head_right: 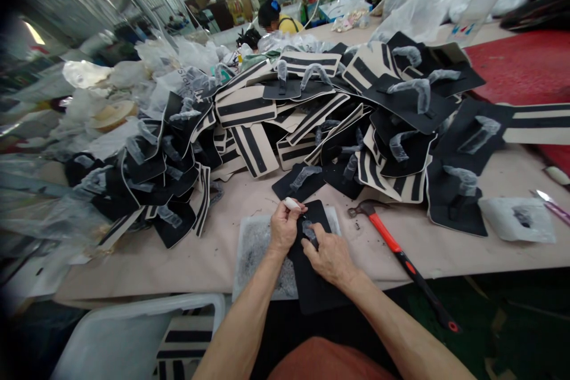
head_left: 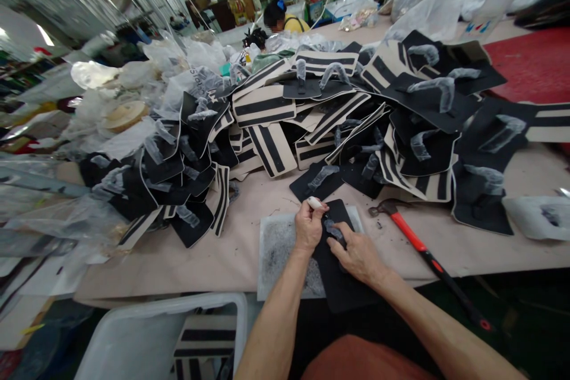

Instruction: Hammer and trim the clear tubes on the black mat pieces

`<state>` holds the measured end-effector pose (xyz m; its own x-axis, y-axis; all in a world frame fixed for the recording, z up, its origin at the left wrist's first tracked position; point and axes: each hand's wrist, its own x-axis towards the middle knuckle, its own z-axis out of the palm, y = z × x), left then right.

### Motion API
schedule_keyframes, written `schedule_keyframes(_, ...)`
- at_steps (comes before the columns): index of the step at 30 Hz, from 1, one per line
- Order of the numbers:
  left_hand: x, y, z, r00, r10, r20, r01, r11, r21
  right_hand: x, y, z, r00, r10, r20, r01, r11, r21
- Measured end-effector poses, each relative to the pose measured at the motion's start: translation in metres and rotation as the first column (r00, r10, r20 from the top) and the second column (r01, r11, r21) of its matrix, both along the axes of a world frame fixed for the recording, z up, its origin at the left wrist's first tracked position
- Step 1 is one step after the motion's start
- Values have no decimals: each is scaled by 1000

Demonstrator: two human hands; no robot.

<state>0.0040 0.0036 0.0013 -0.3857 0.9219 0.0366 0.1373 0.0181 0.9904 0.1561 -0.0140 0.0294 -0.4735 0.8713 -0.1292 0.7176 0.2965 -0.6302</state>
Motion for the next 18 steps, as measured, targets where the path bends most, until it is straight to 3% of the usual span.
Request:
schedule_keyframes(3,1,0,1,981,-68,-182,74,997,30,16,-1,6,982,33,-184,-34,999,-3)
schedule_keyframes(5,1,-1,1,962,-94,-257,117,990,73,39,1,6,977,-37,-210,64,990,126)
schedule_keyframes(8,2,-4,1,953,-114,-281,155,979,130,89,6,-3,968,-249,40,217,904,368)
schedule_keyframes(10,2,-5,1,941,-142,-308,192,972,139,123,10,-13,914,-325,243,225,904,364)
schedule_keyframes(12,2,-6,1,924,-164,-345,221,967,131,149,11,-20,889,-343,303,285,933,220)
schedule_keyframes(14,2,-5,0,923,-169,-346,223,967,122,162,9,-21,901,-389,192,412,906,-98)
schedule_keyframes(16,2,-5,-1,936,-163,-313,210,970,124,162,5,-13,894,-446,46,415,785,-460)
schedule_keyframes(18,1,-6,-1,945,-163,-282,206,970,127,153,0,3,858,-512,-50,328,620,-713)
